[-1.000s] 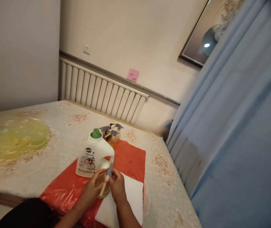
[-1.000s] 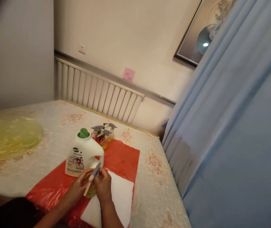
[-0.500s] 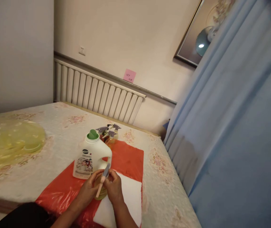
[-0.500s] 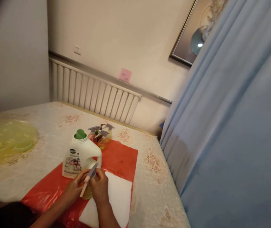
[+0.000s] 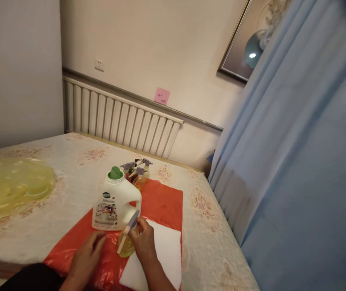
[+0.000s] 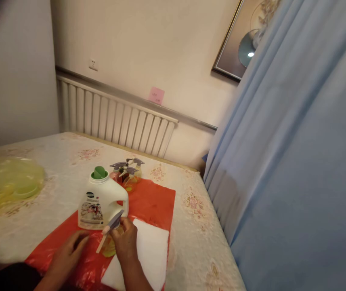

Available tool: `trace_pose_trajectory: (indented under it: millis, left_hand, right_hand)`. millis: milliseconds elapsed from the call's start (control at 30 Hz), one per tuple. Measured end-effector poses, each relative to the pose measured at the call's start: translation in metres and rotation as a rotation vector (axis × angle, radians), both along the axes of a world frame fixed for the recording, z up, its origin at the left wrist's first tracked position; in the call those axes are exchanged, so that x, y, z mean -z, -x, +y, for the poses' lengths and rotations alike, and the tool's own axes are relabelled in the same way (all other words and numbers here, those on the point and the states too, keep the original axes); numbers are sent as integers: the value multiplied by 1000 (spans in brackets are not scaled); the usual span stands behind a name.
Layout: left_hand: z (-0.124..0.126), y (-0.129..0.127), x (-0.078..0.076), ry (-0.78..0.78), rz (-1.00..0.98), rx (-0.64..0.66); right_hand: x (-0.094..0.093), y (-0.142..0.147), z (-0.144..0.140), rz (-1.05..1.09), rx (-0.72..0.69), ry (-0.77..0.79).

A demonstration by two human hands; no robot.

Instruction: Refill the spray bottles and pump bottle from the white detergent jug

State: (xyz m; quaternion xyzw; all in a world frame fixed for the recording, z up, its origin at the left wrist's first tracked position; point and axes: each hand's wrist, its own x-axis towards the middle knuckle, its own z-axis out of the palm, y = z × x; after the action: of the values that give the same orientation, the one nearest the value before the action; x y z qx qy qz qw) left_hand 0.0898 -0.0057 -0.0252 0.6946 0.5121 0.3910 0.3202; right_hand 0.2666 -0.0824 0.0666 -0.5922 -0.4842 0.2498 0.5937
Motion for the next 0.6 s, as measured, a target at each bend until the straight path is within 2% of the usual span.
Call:
trace_pose_trajectory:
  millis: [133, 267, 367, 467, 600]
  left_hand:
    - [11, 15, 12, -41, 196, -20]
    - [15, 22, 21, -40, 310, 30]
    - [12, 22, 19, -51, 376, 66]
    - [10, 20, 15, -25, 420, 48]
    - [13, 18, 16, -11, 476, 40]
  right_hand:
    - [-3, 2, -4, -66, 28, 4]
    - [-6, 3, -8, -110, 54, 8]
    - [-8, 1, -10, -116, 82, 12]
    - [-12, -4, -10, -37, 86, 4]
    - [-24, -24, -6, 53, 103, 1]
